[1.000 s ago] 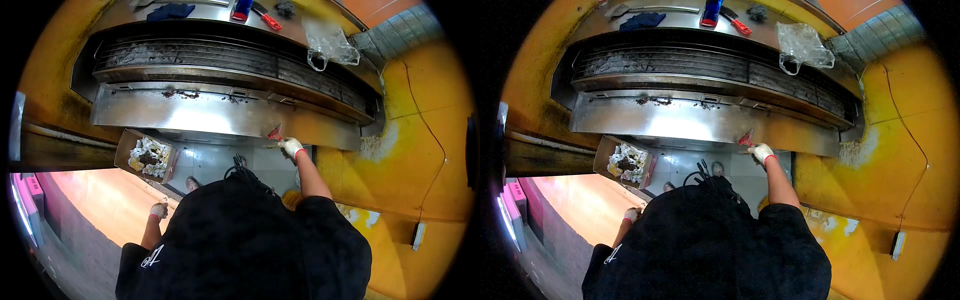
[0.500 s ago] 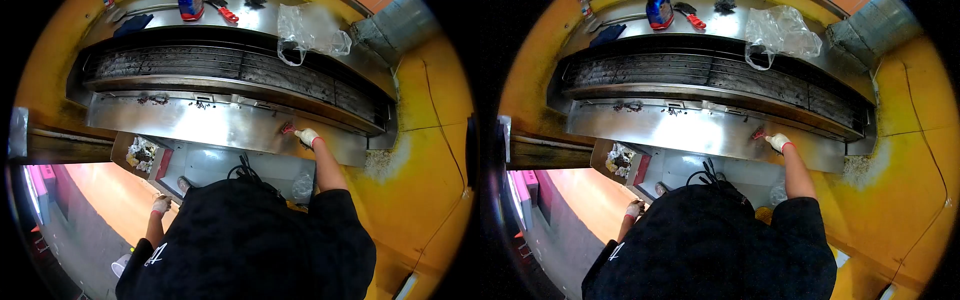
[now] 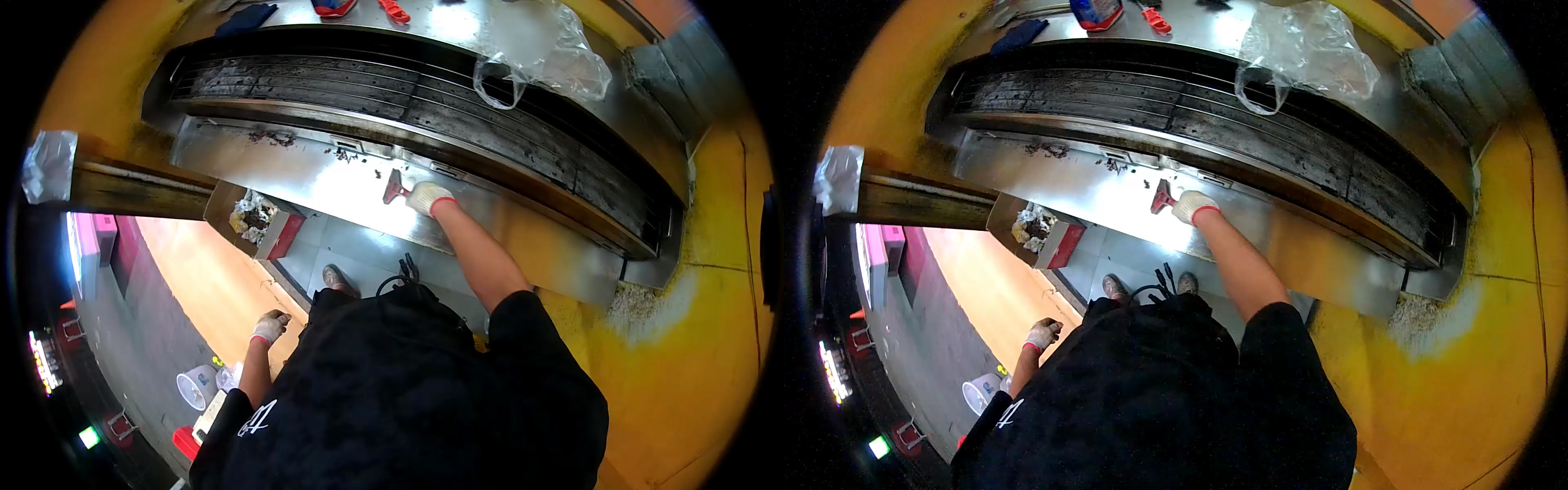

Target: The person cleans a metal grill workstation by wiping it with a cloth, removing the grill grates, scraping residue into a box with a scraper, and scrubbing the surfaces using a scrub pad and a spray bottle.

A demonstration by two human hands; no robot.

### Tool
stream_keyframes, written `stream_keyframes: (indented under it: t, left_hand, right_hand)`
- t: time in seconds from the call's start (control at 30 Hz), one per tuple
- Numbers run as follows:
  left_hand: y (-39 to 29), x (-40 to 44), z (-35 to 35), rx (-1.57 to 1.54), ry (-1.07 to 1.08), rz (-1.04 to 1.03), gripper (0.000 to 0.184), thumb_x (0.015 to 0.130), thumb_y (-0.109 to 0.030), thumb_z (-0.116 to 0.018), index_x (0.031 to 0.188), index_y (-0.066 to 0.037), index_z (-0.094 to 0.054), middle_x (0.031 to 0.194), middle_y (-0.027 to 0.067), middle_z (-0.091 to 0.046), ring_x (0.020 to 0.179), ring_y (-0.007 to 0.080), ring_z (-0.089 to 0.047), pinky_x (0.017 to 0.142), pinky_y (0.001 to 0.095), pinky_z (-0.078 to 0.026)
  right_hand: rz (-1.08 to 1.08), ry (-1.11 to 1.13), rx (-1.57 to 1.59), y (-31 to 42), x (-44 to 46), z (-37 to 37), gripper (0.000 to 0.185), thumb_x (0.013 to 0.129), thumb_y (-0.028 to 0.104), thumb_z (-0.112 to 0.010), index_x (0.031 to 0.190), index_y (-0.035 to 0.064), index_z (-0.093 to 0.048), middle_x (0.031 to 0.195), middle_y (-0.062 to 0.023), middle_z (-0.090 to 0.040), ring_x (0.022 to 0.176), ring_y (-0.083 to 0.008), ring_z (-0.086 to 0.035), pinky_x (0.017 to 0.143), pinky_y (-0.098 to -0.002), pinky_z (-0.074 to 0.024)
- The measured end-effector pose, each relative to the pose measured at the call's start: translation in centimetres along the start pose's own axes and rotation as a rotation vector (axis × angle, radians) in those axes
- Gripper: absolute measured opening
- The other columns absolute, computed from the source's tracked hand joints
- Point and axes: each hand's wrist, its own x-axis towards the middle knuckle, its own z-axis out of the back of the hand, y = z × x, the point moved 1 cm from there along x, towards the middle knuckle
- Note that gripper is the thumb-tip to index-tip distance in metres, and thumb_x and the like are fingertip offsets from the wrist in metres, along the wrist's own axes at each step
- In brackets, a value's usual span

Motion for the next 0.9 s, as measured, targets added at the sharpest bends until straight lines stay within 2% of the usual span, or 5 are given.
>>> stream_keyframes:
  t: [0.17,0.23,0.47,0.53,0.9]
  left_hand:
    - [5.7,-0.1,0.2,-0.207,-0.027,0.101,0.034,0.096,-0.028,-0.071,0.113,0.001,-0.068,0.080,0.0078,-0.066,0.062,0.0178,-0.060,0.057,0.0329,-0.049]
    - [10.2,1.8,0.0,-0.460,0.095,0.169,0.032,0.096,-0.029,-0.071,0.110,0.000,-0.066,0.075,0.0070,-0.062,0.056,0.0191,-0.057,0.050,0.0345,-0.045]
    - [11.6,2.1,-1.0,-0.396,0.119,0.223,0.027,0.097,-0.029,-0.071,0.102,-0.004,-0.062,0.069,0.0060,-0.058,0.053,0.0204,-0.054,0.046,0.0358,-0.042]
    - [9.8,0.7,-1.6,-0.381,0.029,0.219,0.028,0.098,-0.029,-0.071,0.103,-0.003,-0.062,0.071,0.0064,-0.059,0.055,0.0201,-0.055,0.047,0.0355,-0.043]
    - [9.9,2.9,3.8,-0.360,0.073,0.181,0.030,0.099,-0.028,-0.070,0.105,0.001,-0.065,0.075,0.0060,-0.060,0.057,0.0175,-0.054,0.051,0.0343,-0.042]
  right_hand:
    - [0.208,0.026,0.053,-8.1,-3.7,0.8,0.071,0.075,0.031,-0.077,0.139,0.0032,-0.064,0.133,-0.0219,-0.068,0.118,-0.0363,-0.069,0.106,-0.0405,-0.0493]
    - [0.093,0.106,0.420,-10.3,-5.3,1.0,0.069,0.079,0.030,-0.075,0.142,0.0033,-0.061,0.120,-0.0245,-0.073,0.108,-0.0352,-0.072,0.098,-0.0416,-0.0532]
    - [-0.039,0.051,0.457,-13.9,-8.7,1.7,0.072,0.077,0.025,-0.079,0.142,-0.0003,-0.060,0.118,-0.0219,-0.074,0.111,-0.0291,-0.071,0.098,-0.0343,-0.0521]
    - [0.023,-0.187,0.431,-14.8,-7.8,0.8,0.071,0.077,0.027,-0.080,0.140,-0.0022,-0.062,0.120,-0.0247,-0.073,0.112,-0.0305,-0.071,0.100,-0.0347,-0.0513]
    - [0.134,-0.261,0.347,5.4,3.5,0.4,0.060,0.077,0.034,-0.077,0.130,0.0057,-0.071,0.118,-0.0247,-0.073,0.110,-0.0337,-0.072,0.096,-0.0385,-0.0540]
